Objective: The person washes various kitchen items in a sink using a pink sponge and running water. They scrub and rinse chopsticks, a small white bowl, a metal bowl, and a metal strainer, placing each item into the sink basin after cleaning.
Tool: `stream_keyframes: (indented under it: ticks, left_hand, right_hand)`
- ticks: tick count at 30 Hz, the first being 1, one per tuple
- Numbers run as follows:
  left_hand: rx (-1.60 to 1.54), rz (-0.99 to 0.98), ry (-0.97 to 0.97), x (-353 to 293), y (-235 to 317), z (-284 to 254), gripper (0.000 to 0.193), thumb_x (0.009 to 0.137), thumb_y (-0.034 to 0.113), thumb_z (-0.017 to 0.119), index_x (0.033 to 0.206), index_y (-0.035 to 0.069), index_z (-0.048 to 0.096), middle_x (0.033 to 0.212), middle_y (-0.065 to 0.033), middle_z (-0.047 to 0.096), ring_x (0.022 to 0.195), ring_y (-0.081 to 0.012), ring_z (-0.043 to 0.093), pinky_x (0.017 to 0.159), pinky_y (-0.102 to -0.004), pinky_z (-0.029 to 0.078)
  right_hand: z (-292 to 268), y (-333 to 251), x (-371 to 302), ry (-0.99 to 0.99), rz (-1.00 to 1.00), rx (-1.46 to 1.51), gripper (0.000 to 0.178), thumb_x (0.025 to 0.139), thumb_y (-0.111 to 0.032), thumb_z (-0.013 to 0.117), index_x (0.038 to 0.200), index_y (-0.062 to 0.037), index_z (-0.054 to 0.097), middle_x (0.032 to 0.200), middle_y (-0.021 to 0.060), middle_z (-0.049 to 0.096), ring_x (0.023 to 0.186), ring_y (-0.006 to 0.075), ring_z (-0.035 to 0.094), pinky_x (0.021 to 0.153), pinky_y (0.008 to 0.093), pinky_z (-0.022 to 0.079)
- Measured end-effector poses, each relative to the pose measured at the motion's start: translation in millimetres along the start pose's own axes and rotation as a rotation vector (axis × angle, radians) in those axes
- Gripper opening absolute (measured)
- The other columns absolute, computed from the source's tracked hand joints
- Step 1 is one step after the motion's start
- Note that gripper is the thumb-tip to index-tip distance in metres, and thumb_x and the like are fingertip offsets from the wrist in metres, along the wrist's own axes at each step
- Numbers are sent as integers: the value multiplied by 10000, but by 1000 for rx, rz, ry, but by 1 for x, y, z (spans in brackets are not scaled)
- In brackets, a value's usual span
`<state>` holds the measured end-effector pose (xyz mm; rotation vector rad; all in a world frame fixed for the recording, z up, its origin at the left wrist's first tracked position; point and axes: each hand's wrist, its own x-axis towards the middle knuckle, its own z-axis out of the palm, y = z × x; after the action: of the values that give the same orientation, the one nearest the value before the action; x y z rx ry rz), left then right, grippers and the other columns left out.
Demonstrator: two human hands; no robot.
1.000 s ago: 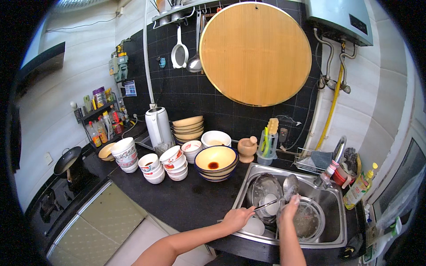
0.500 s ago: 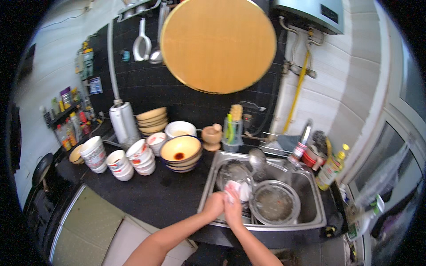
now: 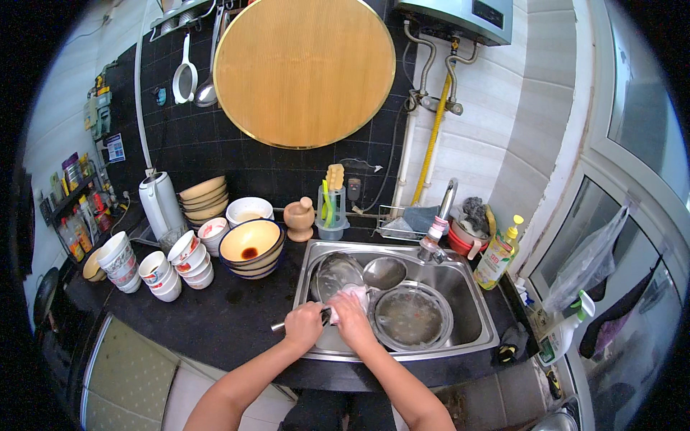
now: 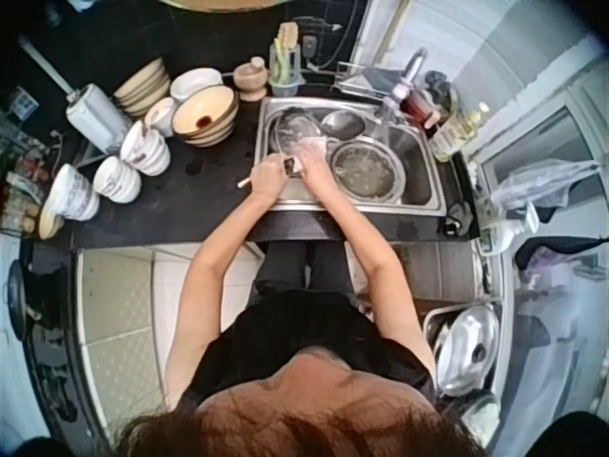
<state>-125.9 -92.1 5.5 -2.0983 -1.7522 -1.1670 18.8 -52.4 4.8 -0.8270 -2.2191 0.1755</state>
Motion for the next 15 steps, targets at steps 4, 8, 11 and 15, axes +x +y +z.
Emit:
stream_keyframes:
  ticks: [4,8,11,15]
  left_hand:
    - [69,127,6,-4,-8,-8,78,684,33,526,695,76,590,600,-92,509,577,-262,560,513,-373,457]
    - [106,182,-1,-7,-12,-6,66,643,39,535,687,76,566,613,-75,508,591,-248,552,519,-363,448]
    - [112,179,-30,-7,-17,-10,71,642,40,540,694,73,575,614,-77,512,598,-247,557,523,-359,452]
    - [83,164,-21,-3,-17,-16,86,657,42,548,716,67,606,603,-93,530,593,-258,567,519,-365,459]
  right_hand:
    - [-5,21,-7,-32,1,-100,407,639,-2,605,1036,-24,516,1076,160,540,1108,313,462,984,434,315]
    - [-5,38,-16,-42,11,-174,350,685,-21,574,1027,-9,506,1069,190,541,1078,331,484,948,412,359]
    - [-12,31,-15,-21,30,-181,331,718,-19,550,1044,-4,498,1077,200,538,1070,337,491,928,397,381]
    - [-8,63,-32,22,103,-233,391,722,-12,567,1106,-10,491,1116,209,528,1087,332,486,896,386,415]
